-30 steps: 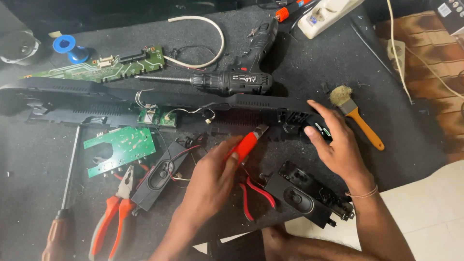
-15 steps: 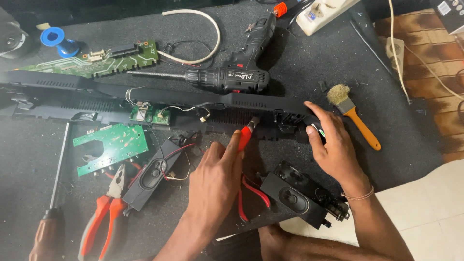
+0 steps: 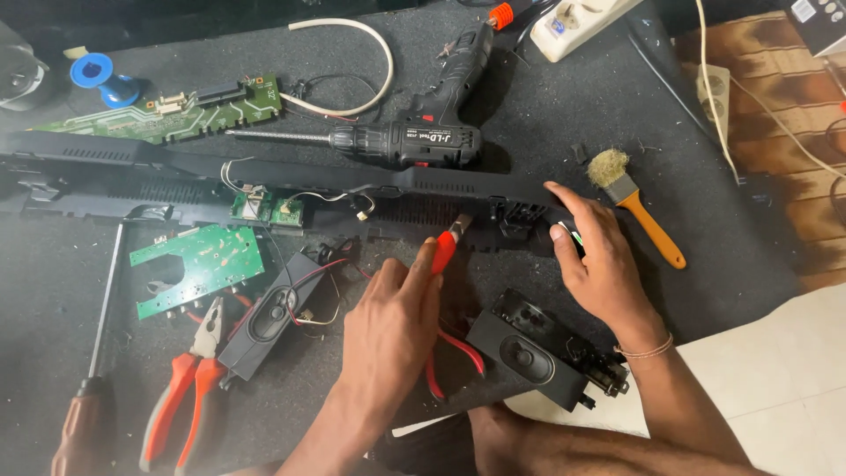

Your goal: Modifying a plastic electronic housing using a utility knife, brush, and pliers on a repair bench.

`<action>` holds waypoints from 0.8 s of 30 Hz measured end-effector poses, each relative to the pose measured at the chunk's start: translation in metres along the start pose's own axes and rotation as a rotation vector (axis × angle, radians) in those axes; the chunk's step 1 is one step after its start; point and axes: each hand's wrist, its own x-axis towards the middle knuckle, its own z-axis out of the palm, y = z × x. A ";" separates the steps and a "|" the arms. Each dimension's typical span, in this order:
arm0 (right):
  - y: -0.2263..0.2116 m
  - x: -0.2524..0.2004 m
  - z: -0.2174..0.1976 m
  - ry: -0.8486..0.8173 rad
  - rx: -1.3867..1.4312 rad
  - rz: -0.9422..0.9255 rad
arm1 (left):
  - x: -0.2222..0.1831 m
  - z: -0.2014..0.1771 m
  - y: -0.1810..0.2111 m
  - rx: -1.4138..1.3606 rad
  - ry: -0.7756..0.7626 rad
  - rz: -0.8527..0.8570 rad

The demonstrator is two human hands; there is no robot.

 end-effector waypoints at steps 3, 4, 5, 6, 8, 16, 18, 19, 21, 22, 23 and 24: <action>0.000 -0.001 -0.001 -0.001 0.000 -0.002 | 0.001 -0.004 -0.001 -0.045 -0.088 -0.042; 0.000 0.000 -0.001 0.002 0.000 -0.003 | 0.001 -0.005 0.000 -0.044 -0.086 -0.040; 0.001 0.000 -0.001 -0.002 0.004 0.002 | 0.000 -0.007 0.001 -0.031 -0.096 -0.026; 0.001 -0.001 -0.001 -0.006 0.008 0.007 | -0.001 -0.008 0.002 -0.019 -0.106 -0.012; 0.000 -0.001 -0.001 -0.014 0.012 0.019 | 0.001 -0.002 -0.001 0.027 -0.065 -0.019; -0.001 0.001 0.000 0.107 0.039 -0.069 | 0.000 -0.003 -0.009 0.041 0.118 0.102; -0.001 0.001 0.000 0.106 0.025 -0.065 | -0.001 -0.002 -0.015 0.055 0.155 0.101; -0.001 0.001 0.000 0.107 0.026 -0.061 | -0.001 -0.007 -0.012 0.056 0.152 0.103; -0.001 0.002 0.000 0.112 0.041 -0.057 | -0.002 -0.016 -0.005 -0.026 0.099 0.113; 0.000 0.001 0.000 0.111 0.041 -0.056 | -0.001 -0.017 -0.005 -0.027 0.098 0.113; 0.000 0.001 0.001 0.111 0.041 -0.052 | -0.001 -0.018 -0.004 -0.053 0.095 0.106; -0.001 0.001 0.000 0.111 0.040 -0.048 | 0.000 -0.019 -0.003 -0.080 0.092 0.099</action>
